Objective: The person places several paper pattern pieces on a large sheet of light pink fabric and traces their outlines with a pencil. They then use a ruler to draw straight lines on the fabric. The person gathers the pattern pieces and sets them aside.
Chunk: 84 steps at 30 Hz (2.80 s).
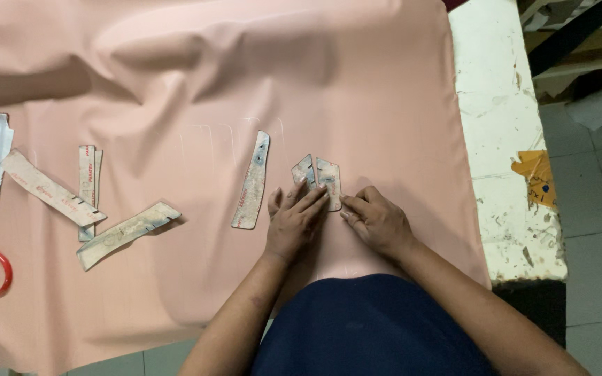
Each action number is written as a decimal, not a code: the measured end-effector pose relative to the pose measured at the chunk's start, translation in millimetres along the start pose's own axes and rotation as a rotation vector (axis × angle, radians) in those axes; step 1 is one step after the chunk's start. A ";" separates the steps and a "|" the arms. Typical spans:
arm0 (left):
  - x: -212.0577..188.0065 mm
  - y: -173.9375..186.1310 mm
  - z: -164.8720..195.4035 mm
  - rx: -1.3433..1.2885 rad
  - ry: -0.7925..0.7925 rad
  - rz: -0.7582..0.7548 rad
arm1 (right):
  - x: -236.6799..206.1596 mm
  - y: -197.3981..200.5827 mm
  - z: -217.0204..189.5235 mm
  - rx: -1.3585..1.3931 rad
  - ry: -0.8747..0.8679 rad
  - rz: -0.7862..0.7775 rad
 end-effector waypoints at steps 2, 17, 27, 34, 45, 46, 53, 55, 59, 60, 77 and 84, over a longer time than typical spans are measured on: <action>0.7 -0.8 -1.7 0.028 -0.016 0.004 | 4.0 -2.6 1.1 -0.009 -0.014 -0.013; -1.5 12.1 -18.6 0.091 0.234 0.043 | 13.7 -15.0 -0.4 -0.145 -0.044 -0.070; 2.7 20.5 -21.0 0.004 0.239 -0.003 | 14.5 -14.0 -0.8 -0.172 -0.029 -0.068; 1.4 15.7 -23.0 0.075 0.216 0.005 | 14.7 -15.8 -0.8 -0.186 -0.030 -0.076; 1.4 14.4 -21.1 0.069 0.225 0.027 | 14.1 -15.2 0.2 -0.219 -0.033 -0.085; 1.7 15.3 -20.6 0.049 0.226 0.033 | 13.8 -15.2 1.5 -0.227 -0.031 -0.086; -0.3 19.4 -25.6 -0.091 0.292 0.130 | 10.6 -17.3 20.3 -0.079 0.007 -0.001; -2.1 18.3 -28.7 -0.123 0.315 0.173 | 10.7 -20.1 28.1 -0.072 -0.058 -0.035; -7.1 15.0 -34.3 -0.214 0.362 0.253 | 10.1 -22.3 34.0 -0.087 -0.126 -0.068; -8.3 14.3 -35.7 -0.241 0.377 0.266 | 9.9 -23.2 34.8 -0.107 -0.152 -0.106; -7.9 -7.8 -46.3 -0.125 0.305 0.273 | -20.8 8.3 44.7 -0.026 -0.290 0.054; -5.6 -12.0 -46.0 -0.086 0.261 0.260 | -83.2 59.7 79.1 -0.284 -0.348 0.270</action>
Point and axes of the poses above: each hand's wrist, its own x-axis towards the middle knuckle, its own y-axis out of the back of the hand, z = x × y, the point moved 3 cm from there along x, towards the middle knuckle, and after that the axes turned 13 degrees about z, right-handed, at the moved point
